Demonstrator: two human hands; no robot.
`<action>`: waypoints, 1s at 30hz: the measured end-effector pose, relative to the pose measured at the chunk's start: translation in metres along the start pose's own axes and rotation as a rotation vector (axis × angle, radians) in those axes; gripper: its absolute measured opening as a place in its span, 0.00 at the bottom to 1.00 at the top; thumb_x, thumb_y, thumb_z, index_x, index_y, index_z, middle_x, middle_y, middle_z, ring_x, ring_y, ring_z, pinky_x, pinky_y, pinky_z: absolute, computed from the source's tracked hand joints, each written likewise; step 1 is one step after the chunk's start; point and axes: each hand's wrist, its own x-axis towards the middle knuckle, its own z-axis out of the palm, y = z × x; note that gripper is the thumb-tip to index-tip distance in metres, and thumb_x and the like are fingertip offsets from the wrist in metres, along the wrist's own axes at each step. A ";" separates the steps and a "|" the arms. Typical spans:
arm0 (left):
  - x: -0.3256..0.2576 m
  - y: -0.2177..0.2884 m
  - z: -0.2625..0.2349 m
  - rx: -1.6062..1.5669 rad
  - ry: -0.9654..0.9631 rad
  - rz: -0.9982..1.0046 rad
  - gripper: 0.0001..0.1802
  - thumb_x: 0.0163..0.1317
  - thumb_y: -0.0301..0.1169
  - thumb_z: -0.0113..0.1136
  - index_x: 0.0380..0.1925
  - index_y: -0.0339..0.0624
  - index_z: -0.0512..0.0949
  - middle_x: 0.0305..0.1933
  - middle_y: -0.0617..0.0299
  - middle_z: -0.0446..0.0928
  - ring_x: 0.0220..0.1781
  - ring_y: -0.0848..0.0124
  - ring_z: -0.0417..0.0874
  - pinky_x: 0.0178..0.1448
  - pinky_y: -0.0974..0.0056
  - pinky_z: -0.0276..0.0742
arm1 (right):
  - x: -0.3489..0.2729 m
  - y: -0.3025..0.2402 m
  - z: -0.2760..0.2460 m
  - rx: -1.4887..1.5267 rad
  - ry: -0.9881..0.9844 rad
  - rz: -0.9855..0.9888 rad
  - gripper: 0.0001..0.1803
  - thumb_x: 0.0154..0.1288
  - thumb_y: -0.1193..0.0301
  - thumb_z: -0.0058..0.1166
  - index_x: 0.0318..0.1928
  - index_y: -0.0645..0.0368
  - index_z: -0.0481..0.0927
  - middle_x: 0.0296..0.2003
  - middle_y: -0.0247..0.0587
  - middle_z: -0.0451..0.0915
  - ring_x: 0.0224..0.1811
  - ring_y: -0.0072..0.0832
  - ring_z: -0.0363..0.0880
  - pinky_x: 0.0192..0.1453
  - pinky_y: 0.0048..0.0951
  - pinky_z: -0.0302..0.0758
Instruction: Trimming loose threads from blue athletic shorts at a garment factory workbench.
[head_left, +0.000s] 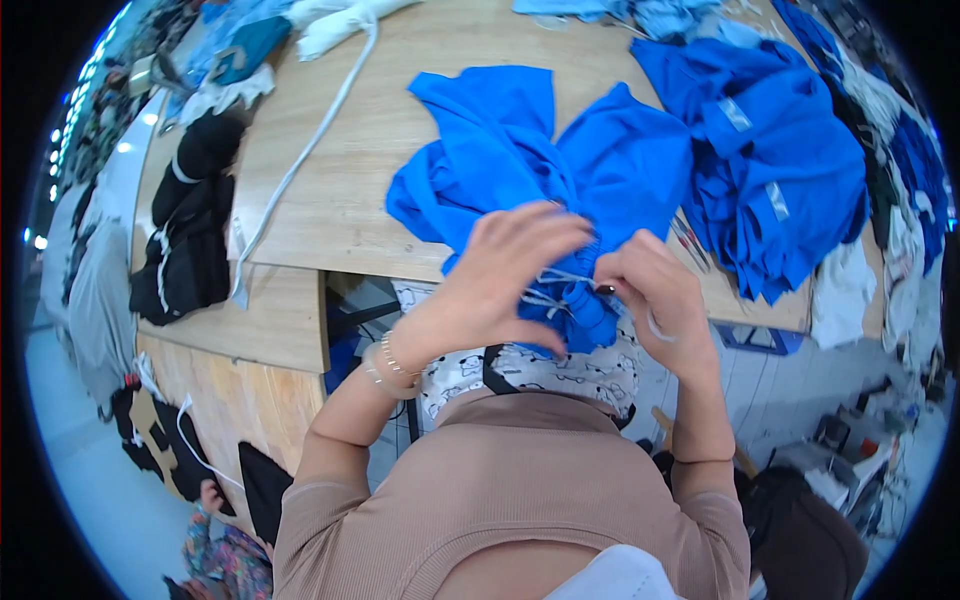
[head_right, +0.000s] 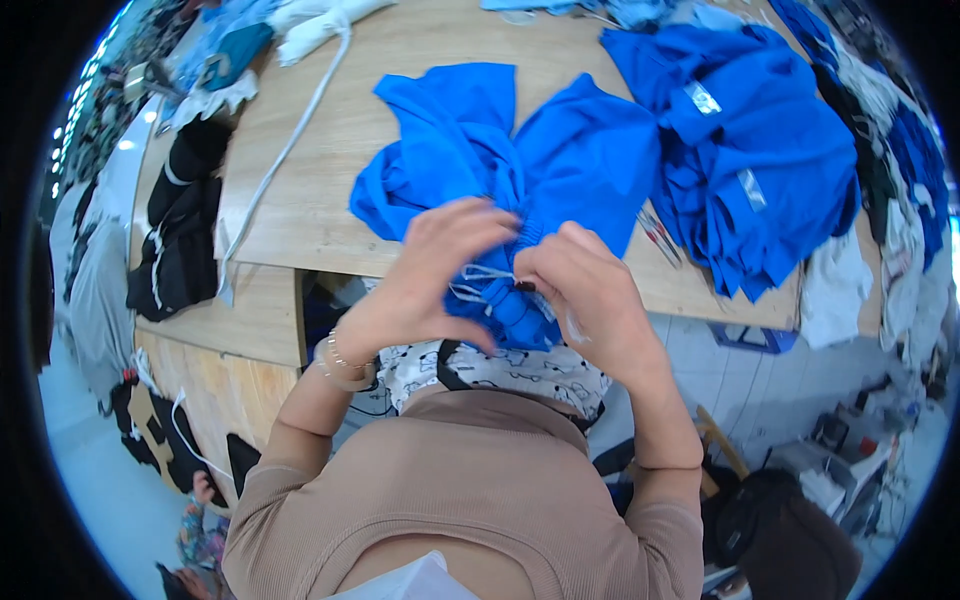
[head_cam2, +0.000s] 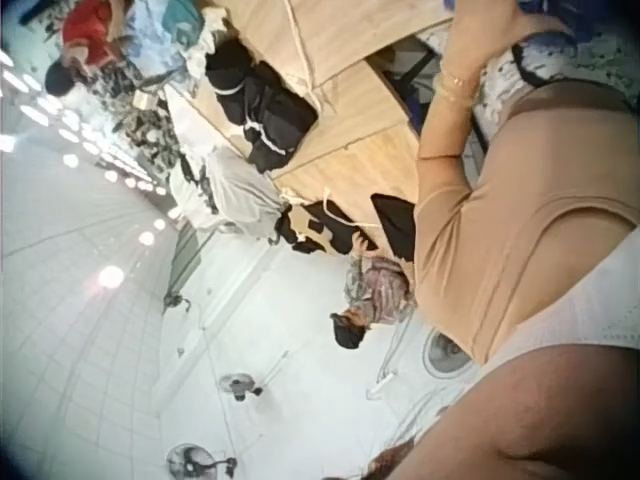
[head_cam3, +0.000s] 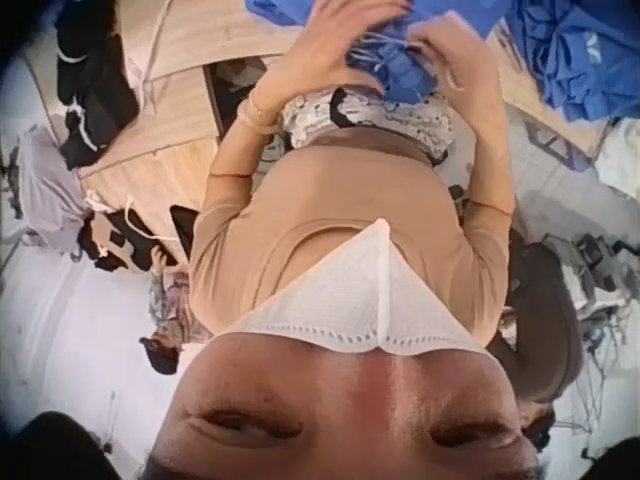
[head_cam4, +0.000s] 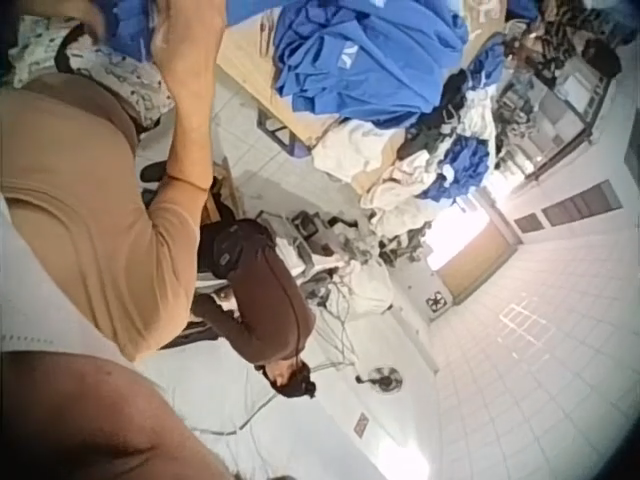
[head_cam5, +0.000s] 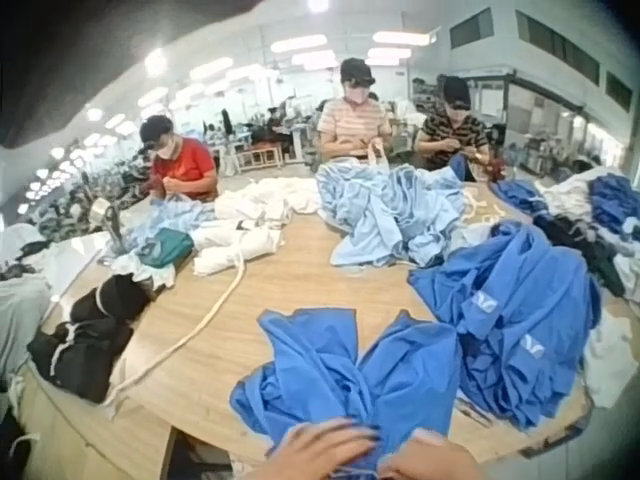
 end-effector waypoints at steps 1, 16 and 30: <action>-0.001 -0.002 -0.001 0.087 -0.114 0.036 0.26 0.44 0.31 0.66 0.48 0.47 0.74 0.53 0.62 0.73 0.61 0.65 0.69 0.63 0.57 0.58 | 0.002 -0.006 -0.002 0.013 -0.007 -0.031 0.09 0.50 0.83 0.57 0.32 0.60 0.74 0.26 0.41 0.72 0.31 0.38 0.69 0.36 0.33 0.66; -0.026 -0.038 -0.143 -0.786 1.162 0.028 0.17 0.65 0.28 0.53 0.53 0.37 0.70 0.46 0.60 0.76 0.44 0.74 0.78 0.49 0.70 0.76 | -0.057 0.037 -0.089 0.793 0.581 -0.020 0.21 0.73 0.57 0.38 0.23 0.52 0.57 0.13 0.25 0.50 0.20 0.18 0.45 0.25 0.25 0.43; -0.075 -0.290 -0.348 -0.657 1.507 -0.516 0.27 0.67 0.51 0.43 0.50 0.37 0.72 0.48 0.53 0.76 0.47 0.61 0.77 0.51 0.54 0.74 | -0.062 0.047 -0.063 0.597 0.707 0.227 0.05 0.69 0.73 0.44 0.41 0.62 0.69 0.31 0.34 0.67 0.30 0.18 0.62 0.34 0.19 0.62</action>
